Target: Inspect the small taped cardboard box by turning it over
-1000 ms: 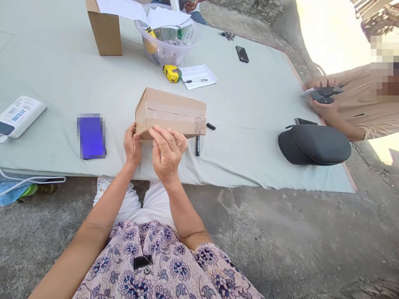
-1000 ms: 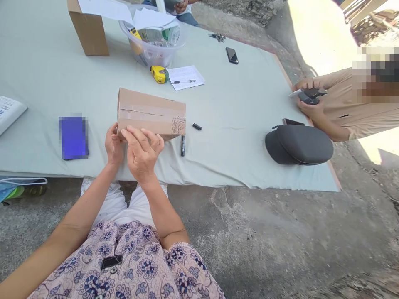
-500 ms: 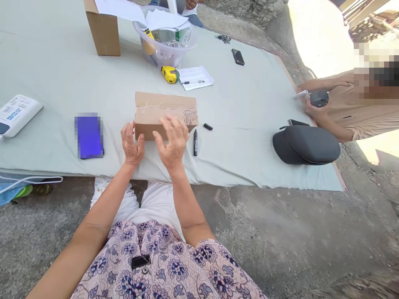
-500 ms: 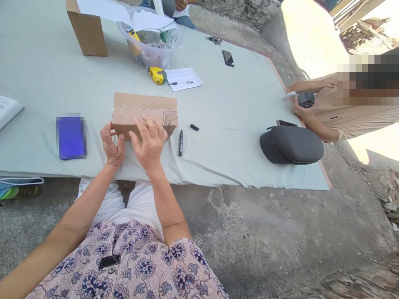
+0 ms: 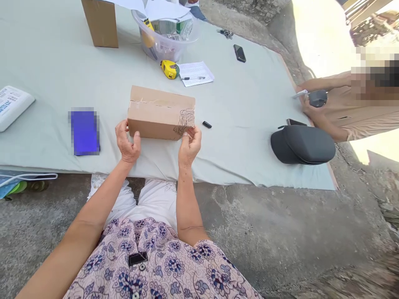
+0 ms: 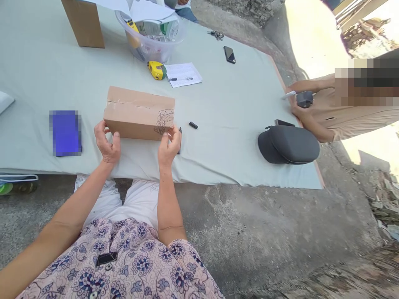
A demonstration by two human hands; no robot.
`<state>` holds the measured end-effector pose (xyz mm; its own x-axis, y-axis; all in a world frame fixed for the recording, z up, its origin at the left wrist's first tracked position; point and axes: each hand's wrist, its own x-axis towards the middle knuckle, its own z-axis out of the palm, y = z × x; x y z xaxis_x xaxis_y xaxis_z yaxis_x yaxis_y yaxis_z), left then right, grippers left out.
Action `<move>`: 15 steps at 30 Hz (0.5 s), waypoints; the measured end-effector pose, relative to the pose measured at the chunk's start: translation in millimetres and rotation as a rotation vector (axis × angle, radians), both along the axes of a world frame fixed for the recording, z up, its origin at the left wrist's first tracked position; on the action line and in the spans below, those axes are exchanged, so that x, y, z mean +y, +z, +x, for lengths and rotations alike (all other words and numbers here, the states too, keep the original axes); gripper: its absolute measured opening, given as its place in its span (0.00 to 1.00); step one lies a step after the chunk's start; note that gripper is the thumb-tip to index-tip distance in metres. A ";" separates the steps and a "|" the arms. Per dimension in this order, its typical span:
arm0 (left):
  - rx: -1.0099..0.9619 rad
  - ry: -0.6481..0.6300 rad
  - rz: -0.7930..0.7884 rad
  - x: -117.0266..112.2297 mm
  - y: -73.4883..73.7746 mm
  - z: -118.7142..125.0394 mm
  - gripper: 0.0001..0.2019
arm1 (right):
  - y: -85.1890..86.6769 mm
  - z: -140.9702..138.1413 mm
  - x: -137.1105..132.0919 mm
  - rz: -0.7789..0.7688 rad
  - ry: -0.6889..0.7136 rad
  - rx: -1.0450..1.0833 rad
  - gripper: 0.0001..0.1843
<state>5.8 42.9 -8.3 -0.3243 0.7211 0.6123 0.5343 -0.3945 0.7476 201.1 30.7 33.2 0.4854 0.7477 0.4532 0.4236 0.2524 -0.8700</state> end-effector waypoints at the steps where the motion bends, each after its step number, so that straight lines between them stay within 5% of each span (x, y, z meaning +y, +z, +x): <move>1: 0.001 0.000 -0.002 0.4 -0.3 -0.9 0.28 | 0.8 -2.3 -2.0 -0.005 -0.004 -0.010 0.19; 15: -0.081 -0.005 -0.042 3.8 0.9 -2.6 0.27 | -1.0 3.4 -16.3 -0.007 0.096 0.165 0.08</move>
<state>3.2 46.7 -7.4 -0.3676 0.7472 0.5537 0.4699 -0.3646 0.8039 204.5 14.4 32.2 0.4791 0.7968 0.3681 0.2490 0.2788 -0.9275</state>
